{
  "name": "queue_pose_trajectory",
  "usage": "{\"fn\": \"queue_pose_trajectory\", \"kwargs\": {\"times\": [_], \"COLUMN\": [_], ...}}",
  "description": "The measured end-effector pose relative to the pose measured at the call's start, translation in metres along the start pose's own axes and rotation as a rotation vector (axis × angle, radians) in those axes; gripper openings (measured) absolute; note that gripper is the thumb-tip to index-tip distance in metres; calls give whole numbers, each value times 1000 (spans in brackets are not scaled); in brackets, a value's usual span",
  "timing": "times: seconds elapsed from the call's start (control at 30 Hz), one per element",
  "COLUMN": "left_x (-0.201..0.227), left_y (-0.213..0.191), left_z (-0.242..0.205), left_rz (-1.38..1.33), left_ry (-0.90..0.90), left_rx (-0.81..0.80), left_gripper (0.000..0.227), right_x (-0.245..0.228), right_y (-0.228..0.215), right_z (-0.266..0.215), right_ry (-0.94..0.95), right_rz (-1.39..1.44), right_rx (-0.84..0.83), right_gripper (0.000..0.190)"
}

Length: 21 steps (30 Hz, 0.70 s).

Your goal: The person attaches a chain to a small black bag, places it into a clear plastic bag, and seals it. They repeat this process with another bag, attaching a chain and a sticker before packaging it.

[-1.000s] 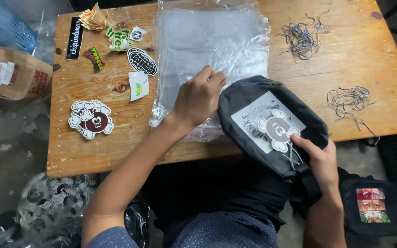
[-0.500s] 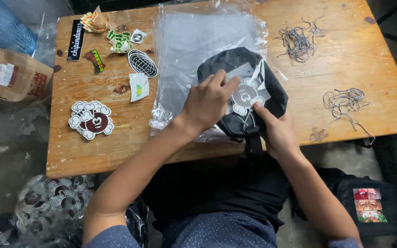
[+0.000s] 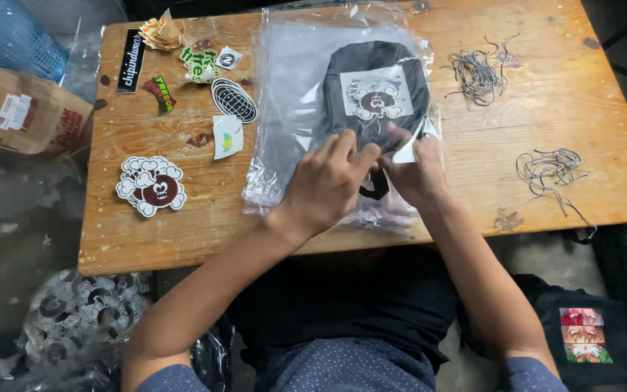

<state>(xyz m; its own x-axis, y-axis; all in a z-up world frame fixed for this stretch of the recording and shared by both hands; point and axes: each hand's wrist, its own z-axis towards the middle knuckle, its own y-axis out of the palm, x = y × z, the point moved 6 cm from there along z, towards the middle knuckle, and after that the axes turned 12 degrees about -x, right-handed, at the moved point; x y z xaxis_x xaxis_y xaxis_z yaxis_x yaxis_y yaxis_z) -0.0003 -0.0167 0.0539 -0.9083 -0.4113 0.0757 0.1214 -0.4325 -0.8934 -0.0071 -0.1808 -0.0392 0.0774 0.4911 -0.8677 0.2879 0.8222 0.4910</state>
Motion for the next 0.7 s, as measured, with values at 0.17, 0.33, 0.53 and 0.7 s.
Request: {"fn": "queue_pose_trajectory", "kwargs": {"times": [0.17, 0.33, 0.53, 0.7], "left_x": [-5, -17, -35, -42], "left_y": [-10, 5, -13, -17], "left_z": [-21, -44, -67, -79], "left_rz": [-24, -51, -104, -535], "left_ry": [-97, -299, -511, -672], "left_rx": [-173, -489, -481, -496], "left_gripper": [73, 59, 39, 38], "right_x": [20, 31, 13, 23], "right_y": [-11, -30, -5, 17], "right_z": [-12, -6, -23, -35], "right_ry": [44, -30, -161, -194], "right_rz": [142, 107, 224, 301], "right_rx": [156, 345, 380, 269], "right_gripper": [38, 49, 42, 13]}}
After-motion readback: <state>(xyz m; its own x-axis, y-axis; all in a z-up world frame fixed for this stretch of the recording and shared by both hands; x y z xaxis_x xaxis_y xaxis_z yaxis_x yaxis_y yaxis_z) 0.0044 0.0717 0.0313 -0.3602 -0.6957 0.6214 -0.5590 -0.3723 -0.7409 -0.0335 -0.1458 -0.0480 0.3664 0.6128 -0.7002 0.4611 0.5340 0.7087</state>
